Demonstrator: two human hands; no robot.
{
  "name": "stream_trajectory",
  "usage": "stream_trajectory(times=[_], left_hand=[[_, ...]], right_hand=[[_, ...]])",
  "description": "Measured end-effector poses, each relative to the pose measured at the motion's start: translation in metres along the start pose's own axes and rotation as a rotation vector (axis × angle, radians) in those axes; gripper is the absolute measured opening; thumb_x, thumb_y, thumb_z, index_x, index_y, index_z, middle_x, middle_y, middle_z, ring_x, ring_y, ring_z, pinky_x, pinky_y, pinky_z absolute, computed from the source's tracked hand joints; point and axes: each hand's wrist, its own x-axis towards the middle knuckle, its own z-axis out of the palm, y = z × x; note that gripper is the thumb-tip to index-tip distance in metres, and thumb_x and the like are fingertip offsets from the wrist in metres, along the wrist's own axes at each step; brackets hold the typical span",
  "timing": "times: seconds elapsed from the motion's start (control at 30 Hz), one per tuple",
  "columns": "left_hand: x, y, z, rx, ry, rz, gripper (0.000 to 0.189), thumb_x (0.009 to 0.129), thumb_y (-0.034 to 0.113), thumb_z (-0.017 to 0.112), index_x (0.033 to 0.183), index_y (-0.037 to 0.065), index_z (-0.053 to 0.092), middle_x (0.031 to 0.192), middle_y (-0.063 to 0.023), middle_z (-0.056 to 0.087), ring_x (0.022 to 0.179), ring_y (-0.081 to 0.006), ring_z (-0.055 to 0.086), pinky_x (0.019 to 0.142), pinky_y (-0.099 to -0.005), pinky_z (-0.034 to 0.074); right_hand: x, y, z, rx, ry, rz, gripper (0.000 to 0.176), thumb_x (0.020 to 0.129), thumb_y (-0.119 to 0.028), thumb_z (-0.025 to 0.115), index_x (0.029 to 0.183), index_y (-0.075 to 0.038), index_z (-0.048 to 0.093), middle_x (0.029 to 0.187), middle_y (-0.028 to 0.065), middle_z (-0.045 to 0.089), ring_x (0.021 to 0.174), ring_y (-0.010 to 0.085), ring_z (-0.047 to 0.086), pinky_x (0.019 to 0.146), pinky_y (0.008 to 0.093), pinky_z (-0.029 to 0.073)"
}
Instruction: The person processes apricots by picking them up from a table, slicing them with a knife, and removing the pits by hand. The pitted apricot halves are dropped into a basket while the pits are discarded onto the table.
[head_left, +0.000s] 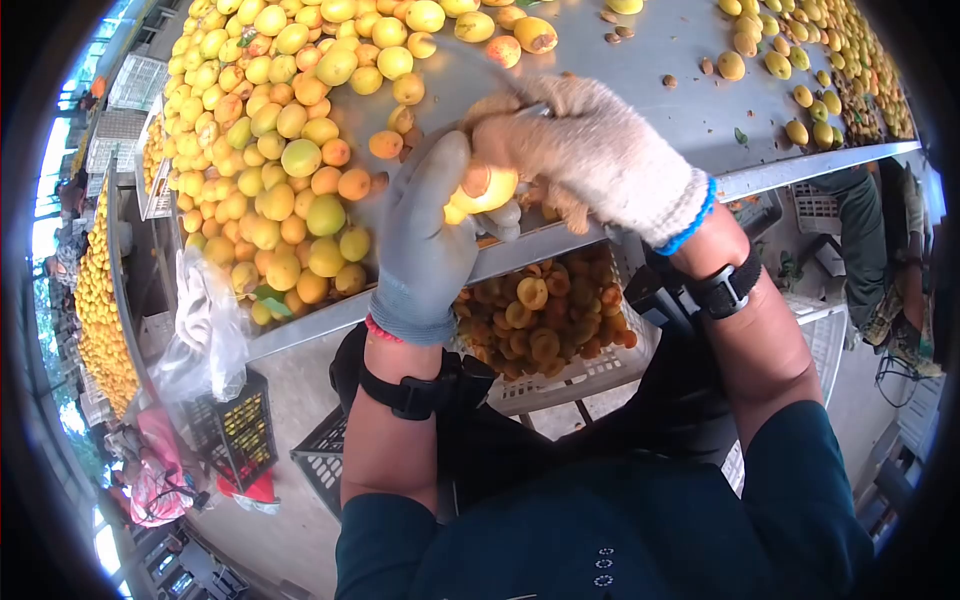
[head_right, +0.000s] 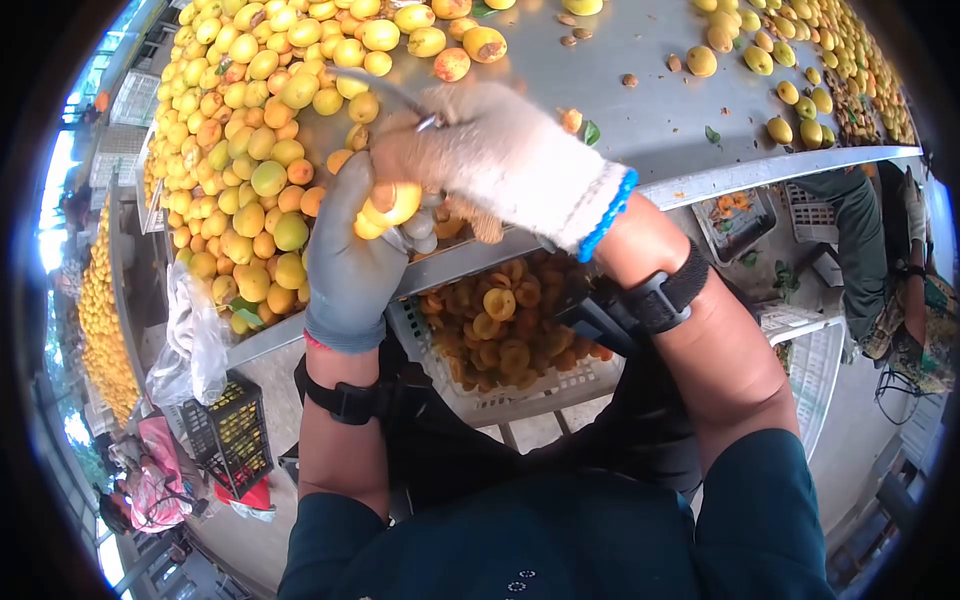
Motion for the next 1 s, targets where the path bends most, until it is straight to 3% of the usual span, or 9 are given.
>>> stream_trajectory(times=[0.13, 0.2, 0.27, 0.37, 0.4, 0.57, 0.73, 0.87, 1.0], left_hand=[[0.0, 0.007, 0.009, 0.014, 0.073, -0.009, 0.028, 0.105, 0.009, 0.043, 0.12, -0.007, 0.06, 0.102, -0.0113, 0.065, 0.074, -0.0165, 0.065, 0.06, -0.0291, 0.054], [0.0, 0.004, 0.011, -0.047, 0.078, -0.017, 0.028, 0.104, 0.009, 0.043, 0.12, -0.006, 0.061, 0.102, -0.0106, 0.065, 0.073, -0.0146, 0.064, 0.059, -0.0268, 0.052], [0.0, -0.001, 0.012, -0.025, 0.039, 0.026, 0.029, 0.104, 0.012, 0.045, 0.12, -0.004, 0.062, 0.1, -0.01, 0.066, 0.071, -0.013, 0.062, 0.057, -0.0246, 0.049], [-0.001, -0.005, 0.016, 0.205, 0.055, 0.117, 0.032, 0.104, 0.022, 0.049, 0.12, -0.002, 0.064, 0.094, -0.008, 0.067, 0.069, -0.0112, 0.06, 0.056, -0.0227, 0.047], [-0.001, -0.003, 0.019, 0.156, 0.071, 0.108, 0.033, 0.104, 0.024, 0.05, 0.119, -0.002, 0.064, 0.093, -0.0077, 0.067, 0.068, -0.0107, 0.06, 0.056, -0.0226, 0.047], [-0.003, 0.007, 0.026, 0.038, 0.114, 0.018, 0.022, 0.106, 0.012, 0.044, 0.102, -0.004, 0.059, 0.09, -0.0082, 0.061, 0.07, -0.0114, 0.059, 0.059, -0.0251, 0.047], [-0.005, 0.009, 0.033, -0.09, 0.244, -0.027, 0.012, 0.099, 0.007, 0.055, 0.102, -0.004, 0.059, 0.091, -0.0064, 0.059, 0.073, -0.0123, 0.06, 0.06, -0.0263, 0.047], [-0.005, 0.004, 0.032, -0.093, 0.314, -0.028, 0.017, 0.092, 0.001, 0.061, 0.108, -0.003, 0.059, 0.095, -0.0072, 0.059, 0.078, -0.0132, 0.06, 0.062, -0.0265, 0.049], [-0.007, -0.002, 0.03, 0.269, 0.32, 0.151, 0.027, 0.087, -0.002, 0.064, 0.113, -0.002, 0.059, 0.101, -0.0084, 0.06, 0.082, -0.0136, 0.06, 0.064, -0.026, 0.051]], right_hand=[[0.005, 0.001, -0.023, 0.215, 0.195, -0.211, 0.026, 0.102, -0.029, 0.054, 0.109, -0.005, 0.061, 0.075, 0.0012, 0.06, 0.049, 0.0062, 0.054, 0.044, 0.0206, 0.041], [0.014, -0.001, -0.045, 1.012, -0.378, -0.328, 0.02, 0.095, -0.025, 0.065, 0.104, -0.007, 0.063, 0.079, 0.0042, 0.062, 0.064, 0.0145, 0.063, 0.058, 0.0289, 0.049], [0.017, -0.017, -0.023, 0.864, 0.038, -0.381, 0.019, 0.102, -0.03, 0.054, 0.098, -0.012, 0.057, 0.068, -0.0004, 0.051, 0.052, 0.0123, 0.047, 0.046, 0.0281, 0.04], [0.006, -0.046, 0.013, 0.692, 0.456, -0.19, 0.022, 0.103, -0.031, 0.055, 0.1, -0.01, 0.056, 0.063, -0.0001, 0.048, 0.05, 0.0118, 0.047, 0.043, 0.0274, 0.042], [0.008, -0.056, 0.022, 0.377, 0.63, -0.172, 0.022, 0.102, -0.03, 0.055, 0.101, -0.009, 0.055, 0.063, 0.0001, 0.049, 0.05, 0.012, 0.048, 0.044, 0.0276, 0.043], [0.009, -0.037, 0.014, 0.683, 0.406, -0.359, 0.021, 0.101, -0.026, 0.057, 0.1, -0.006, 0.055, 0.064, 0.0016, 0.05, 0.045, 0.0132, 0.048, 0.039, 0.0272, 0.041], [0.015, -0.028, 0.014, 0.885, 0.242, -0.513, 0.021, 0.101, -0.019, 0.057, 0.111, -0.001, 0.056, 0.071, 0.0079, 0.059, 0.051, 0.0154, 0.059, 0.042, 0.026, 0.051], [0.013, -0.037, 0.03, 0.665, 0.481, -0.434, 0.025, 0.1, -0.012, 0.055, 0.12, 0.003, 0.054, 0.086, 0.0134, 0.065, 0.061, 0.0172, 0.067, 0.047, 0.0262, 0.058], [0.022, -0.026, 0.025, 0.762, 0.446, -0.391, 0.025, 0.1, -0.013, 0.054, 0.121, 0.001, 0.054, 0.088, 0.0132, 0.064, 0.06, 0.0179, 0.066, 0.044, 0.0267, 0.056]])
